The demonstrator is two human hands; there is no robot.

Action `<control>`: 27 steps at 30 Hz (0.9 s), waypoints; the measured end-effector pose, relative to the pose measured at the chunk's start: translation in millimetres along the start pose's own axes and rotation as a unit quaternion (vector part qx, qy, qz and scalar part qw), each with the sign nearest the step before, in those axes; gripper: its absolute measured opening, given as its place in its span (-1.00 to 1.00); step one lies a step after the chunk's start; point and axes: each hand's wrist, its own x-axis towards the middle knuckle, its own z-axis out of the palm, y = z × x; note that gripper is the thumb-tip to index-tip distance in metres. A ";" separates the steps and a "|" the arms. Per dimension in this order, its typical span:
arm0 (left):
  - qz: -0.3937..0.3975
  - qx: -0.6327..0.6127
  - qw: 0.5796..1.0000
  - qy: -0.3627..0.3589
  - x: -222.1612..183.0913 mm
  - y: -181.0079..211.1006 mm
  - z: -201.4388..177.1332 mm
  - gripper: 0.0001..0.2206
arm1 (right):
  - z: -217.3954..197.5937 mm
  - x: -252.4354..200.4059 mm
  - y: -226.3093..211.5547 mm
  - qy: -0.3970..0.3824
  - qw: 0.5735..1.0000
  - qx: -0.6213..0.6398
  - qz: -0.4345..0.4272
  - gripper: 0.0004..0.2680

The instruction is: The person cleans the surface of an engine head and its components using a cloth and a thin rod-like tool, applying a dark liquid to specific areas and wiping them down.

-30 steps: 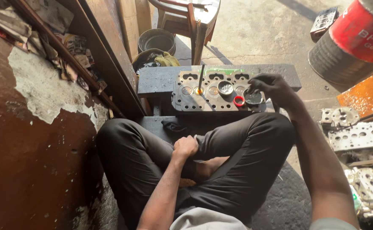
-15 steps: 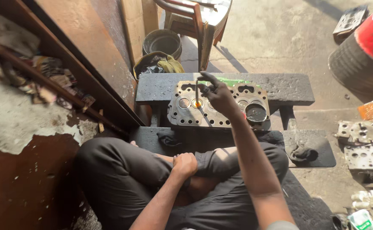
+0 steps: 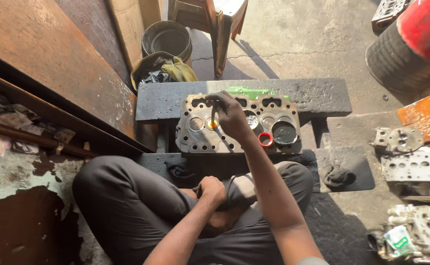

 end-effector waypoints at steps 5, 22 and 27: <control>0.081 0.026 0.994 0.070 6.0 -15.8 33.2 -0.77 | 4.4 1.9 14.6 0.075 0.993 -0.090 0.018 -0.87; 0.066 0.008 0.994 0.085 7.7 -25.3 37.2 -0.77 | 17.9 -9.8 14.4 0.064 0.989 0.103 0.090 -0.82; 0.084 0.009 0.992 0.090 12.9 -28.6 42.5 -0.77 | 15.2 -6.7 13.0 0.039 0.996 0.066 0.053 -0.89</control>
